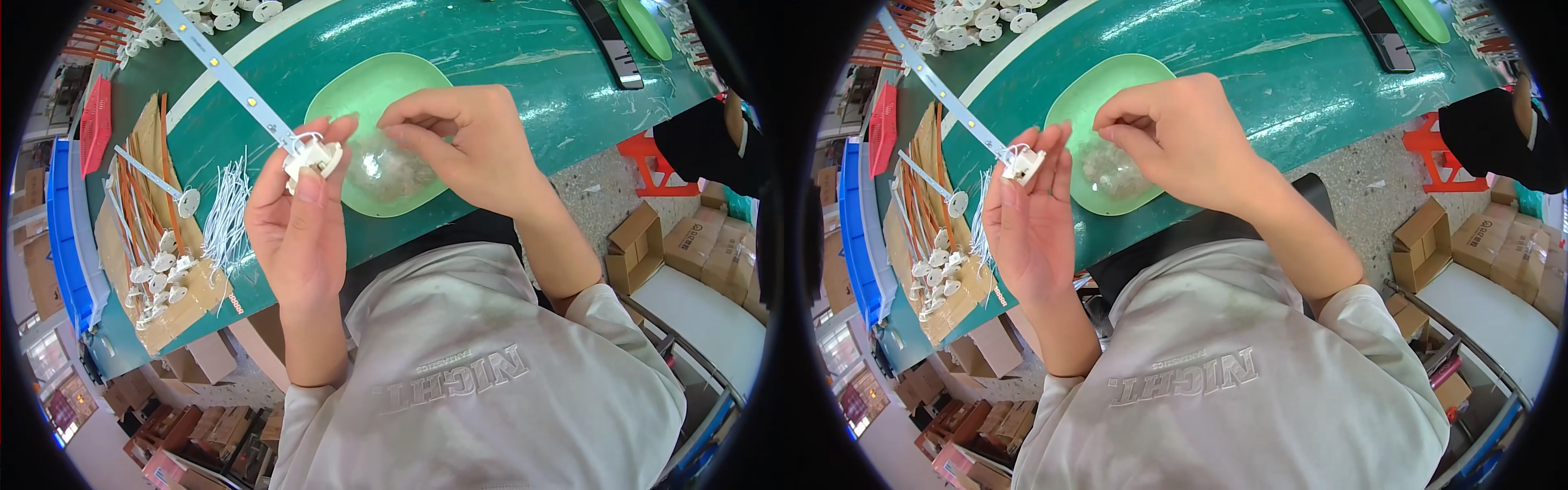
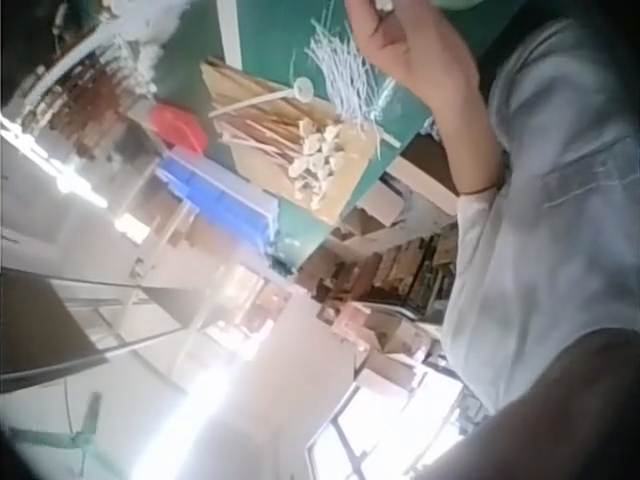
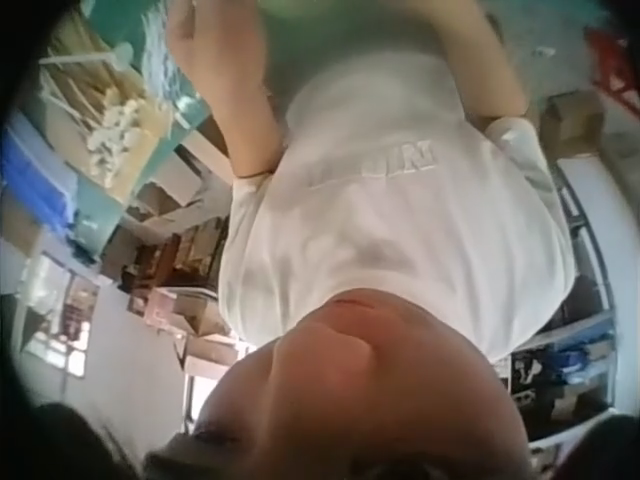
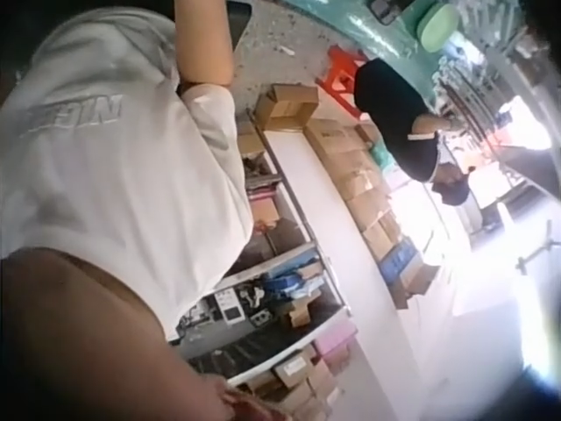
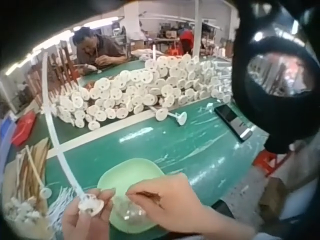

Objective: Assembling LED light strips onto circular plastic bases by manually fastening components.

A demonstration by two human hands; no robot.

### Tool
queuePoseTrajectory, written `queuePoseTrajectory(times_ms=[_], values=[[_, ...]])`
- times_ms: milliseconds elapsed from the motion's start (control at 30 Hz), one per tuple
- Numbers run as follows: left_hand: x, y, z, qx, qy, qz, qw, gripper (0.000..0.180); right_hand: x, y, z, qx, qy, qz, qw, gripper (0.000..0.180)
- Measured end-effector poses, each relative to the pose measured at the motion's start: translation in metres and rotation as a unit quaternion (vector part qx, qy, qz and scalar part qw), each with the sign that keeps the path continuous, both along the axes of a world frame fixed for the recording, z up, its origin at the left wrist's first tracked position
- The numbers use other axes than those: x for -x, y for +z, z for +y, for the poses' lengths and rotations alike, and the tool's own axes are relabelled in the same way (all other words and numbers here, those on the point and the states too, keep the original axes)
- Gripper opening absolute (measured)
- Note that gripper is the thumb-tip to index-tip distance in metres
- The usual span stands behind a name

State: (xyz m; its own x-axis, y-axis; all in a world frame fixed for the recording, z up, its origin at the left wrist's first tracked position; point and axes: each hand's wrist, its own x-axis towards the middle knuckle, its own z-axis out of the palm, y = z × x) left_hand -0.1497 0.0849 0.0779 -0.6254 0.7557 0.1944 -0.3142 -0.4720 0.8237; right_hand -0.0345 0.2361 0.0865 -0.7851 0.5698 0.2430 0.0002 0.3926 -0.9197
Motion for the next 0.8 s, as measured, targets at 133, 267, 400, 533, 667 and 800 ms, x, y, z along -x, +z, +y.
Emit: queuePoseTrajectory(times_ms=[133,267,400,533,667,800], values=[[-0.005,0.009,0.012,-0.024,0.004,-0.041,0.999,0.034,-0.001,0.001,-0.004,0.203,0.01,0.036,0.978,0.007],[-0.008,0.011,0.017,-0.037,0.0,-0.068,0.997,0.036,-0.003,0.003,-0.005,0.224,0.012,0.03,0.974,0.009],[-0.01,0.013,0.017,-0.018,0.018,-0.065,0.998,0.04,-0.005,0.005,-0.007,0.043,-0.025,0.029,0.998,0.006],[-0.013,0.014,0.018,-0.029,-0.001,-0.072,0.997,0.042,-0.007,0.007,-0.009,0.045,-0.038,-0.001,0.998,0.006],[-0.022,0.021,0.026,-0.084,-0.03,-0.142,0.986,0.052,-0.002,0.0,-0.028,0.234,-0.008,0.121,0.965,0.012],[-0.02,0.025,0.027,-0.193,-0.064,-0.226,0.953,0.061,0.001,-0.002,-0.038,0.052,-0.045,0.181,0.981,0.016]])
